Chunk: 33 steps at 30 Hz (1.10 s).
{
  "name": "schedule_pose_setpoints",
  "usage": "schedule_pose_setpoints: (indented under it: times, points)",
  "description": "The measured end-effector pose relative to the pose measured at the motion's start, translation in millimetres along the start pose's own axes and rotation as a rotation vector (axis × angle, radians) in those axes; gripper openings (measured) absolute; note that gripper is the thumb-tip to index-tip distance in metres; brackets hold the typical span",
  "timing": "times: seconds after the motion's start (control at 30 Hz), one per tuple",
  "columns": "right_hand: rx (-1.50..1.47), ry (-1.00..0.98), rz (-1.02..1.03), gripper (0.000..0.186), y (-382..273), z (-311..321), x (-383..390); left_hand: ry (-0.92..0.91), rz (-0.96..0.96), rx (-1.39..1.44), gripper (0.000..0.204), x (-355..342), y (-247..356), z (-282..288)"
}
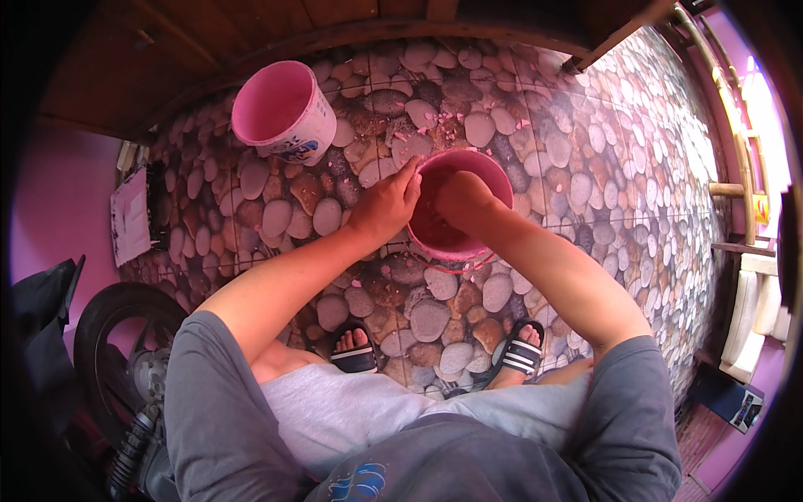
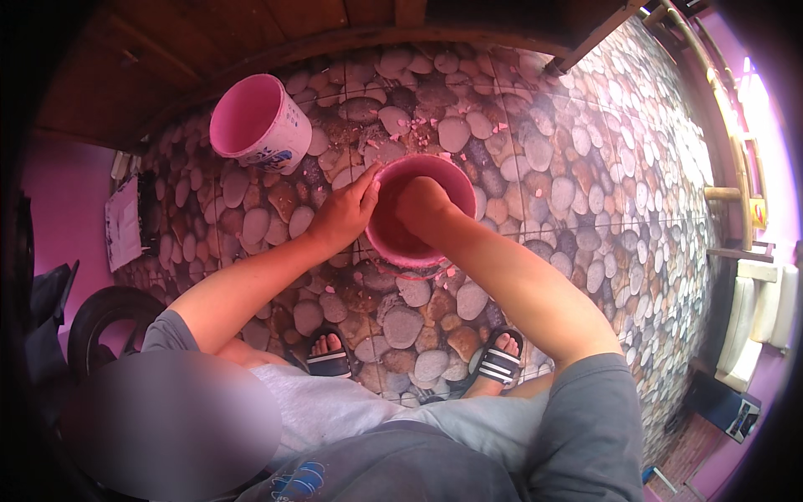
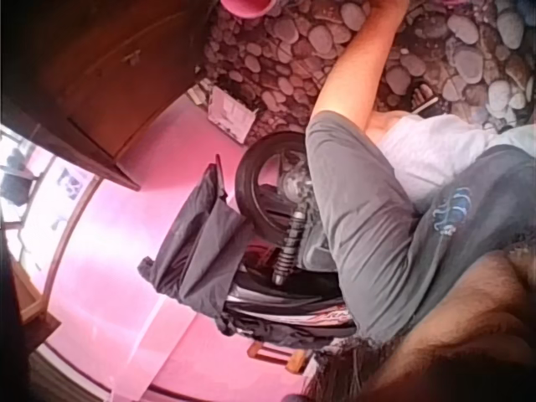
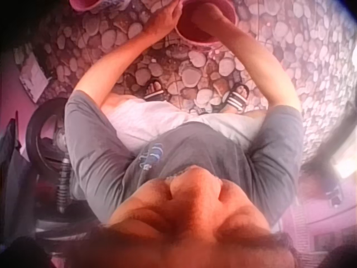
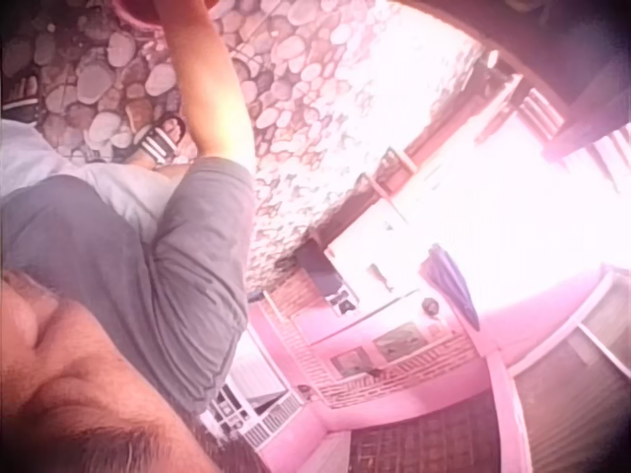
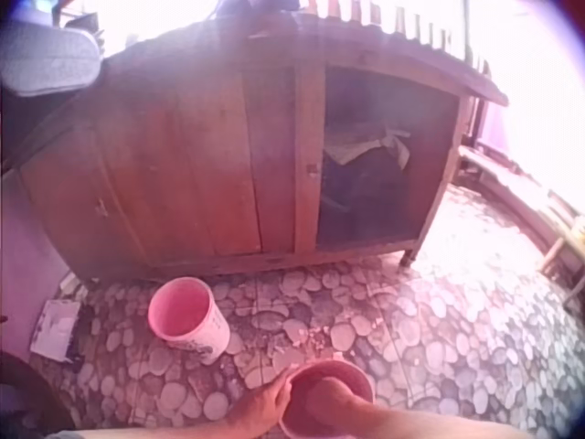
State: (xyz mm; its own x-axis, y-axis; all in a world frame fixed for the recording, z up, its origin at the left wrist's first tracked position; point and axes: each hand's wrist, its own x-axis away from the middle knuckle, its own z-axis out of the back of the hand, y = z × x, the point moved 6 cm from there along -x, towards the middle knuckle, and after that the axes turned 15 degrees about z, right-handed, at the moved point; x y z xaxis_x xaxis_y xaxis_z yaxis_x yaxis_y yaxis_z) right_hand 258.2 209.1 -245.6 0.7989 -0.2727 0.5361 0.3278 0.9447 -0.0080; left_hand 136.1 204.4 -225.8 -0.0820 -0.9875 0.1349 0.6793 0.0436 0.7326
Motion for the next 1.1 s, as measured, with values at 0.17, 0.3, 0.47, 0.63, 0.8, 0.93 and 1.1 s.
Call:
schedule_pose_setpoints:
  times: [0.17, 0.3, 0.47, 0.63, 0.8, 0.93, 1.1]
  points:
    - [-0.115, -0.102, -0.099, 0.02, 11.4, -2.6, -10.1, -0.013, 0.054, -0.033, 0.043, 1.2, 1.3, -0.1]
    - [-0.238, -0.141, -0.13, 0.023, 22.3, 0.5, 5.3, -0.005, 0.035, 0.0, 0.043, 2.3, 0.9, 0.8]
    - [-0.533, -0.161, -0.304, 0.025, 25.0, -16.7, 30.1, 0.003, 0.001, 0.021, 0.042, 2.5, 2.9, -0.9]
    - [-0.557, 0.043, -0.326, 0.024, 16.7, -28.1, 30.9, 0.008, 0.002, 0.026, 0.042, 2.0, 3.3, 0.4]
    - [-0.531, 0.024, -0.275, 0.037, 5.2, -3.1, 28.3, 0.002, -0.022, 0.045, 0.04, 0.1, 0.4, -0.3]
    - [-0.561, 0.141, -0.294, 0.03, 2.6, -42.1, 16.2, -0.008, -0.038, 0.039, 0.042, -0.8, 4.9, -2.1]
    - [-0.523, 0.249, -0.42, 0.023, -8.7, -39.6, 14.6, 0.029, -0.063, 0.051, 0.042, 1.6, -2.6, -1.5]
